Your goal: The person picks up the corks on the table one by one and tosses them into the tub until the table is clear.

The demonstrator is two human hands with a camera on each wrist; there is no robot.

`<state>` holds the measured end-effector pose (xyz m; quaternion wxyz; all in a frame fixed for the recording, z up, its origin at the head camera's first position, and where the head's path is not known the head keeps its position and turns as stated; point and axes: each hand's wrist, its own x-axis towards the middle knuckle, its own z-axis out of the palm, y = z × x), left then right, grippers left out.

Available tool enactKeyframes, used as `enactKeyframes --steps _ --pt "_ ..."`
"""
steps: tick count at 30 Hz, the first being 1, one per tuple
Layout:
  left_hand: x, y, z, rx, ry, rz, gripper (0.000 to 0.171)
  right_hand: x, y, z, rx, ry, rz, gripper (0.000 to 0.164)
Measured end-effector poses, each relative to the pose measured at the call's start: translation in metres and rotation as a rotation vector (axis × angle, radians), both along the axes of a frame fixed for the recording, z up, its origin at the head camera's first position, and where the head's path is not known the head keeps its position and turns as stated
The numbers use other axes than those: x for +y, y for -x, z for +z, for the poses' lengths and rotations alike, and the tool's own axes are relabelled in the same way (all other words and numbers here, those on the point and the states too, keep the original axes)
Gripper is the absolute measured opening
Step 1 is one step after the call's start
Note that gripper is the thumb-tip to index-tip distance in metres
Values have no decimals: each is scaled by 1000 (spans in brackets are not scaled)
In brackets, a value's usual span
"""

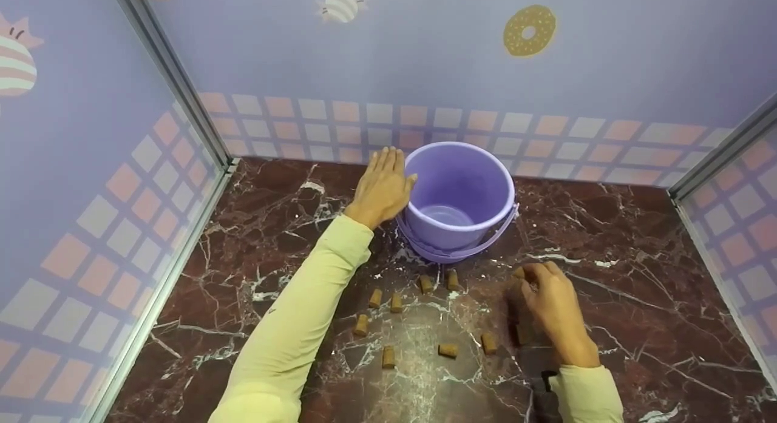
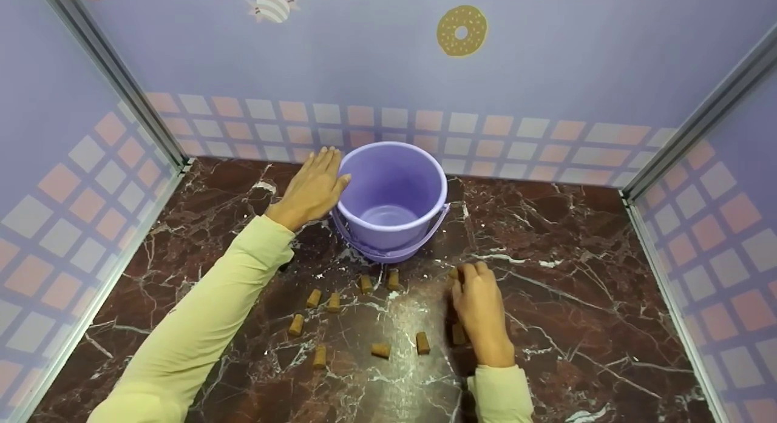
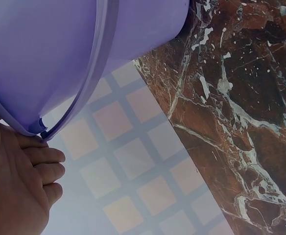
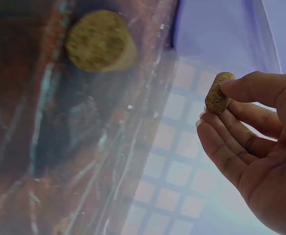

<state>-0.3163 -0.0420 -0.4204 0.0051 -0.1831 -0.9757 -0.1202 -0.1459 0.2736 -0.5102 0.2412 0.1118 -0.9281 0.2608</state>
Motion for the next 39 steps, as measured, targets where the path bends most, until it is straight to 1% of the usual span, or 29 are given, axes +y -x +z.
enactKeyframes --steps 3,9,20,31,36,39 --pt "0 0 1 5 12 -1 69 1 3 6 23 1 4 23" --pt "0 0 1 -3 2 4 68 2 7 16 27 22 5 22" --pt "0 1 0 -4 5 5 67 -1 15 32 95 26 12 22" --pt "0 0 0 7 10 -2 66 -5 20 48 86 68 21 21" --pt "-1 0 -1 13 28 -3 66 -7 24 53 96 65 32 21" --pt "-1 0 0 23 23 -6 66 -7 26 56 105 59 41 21"
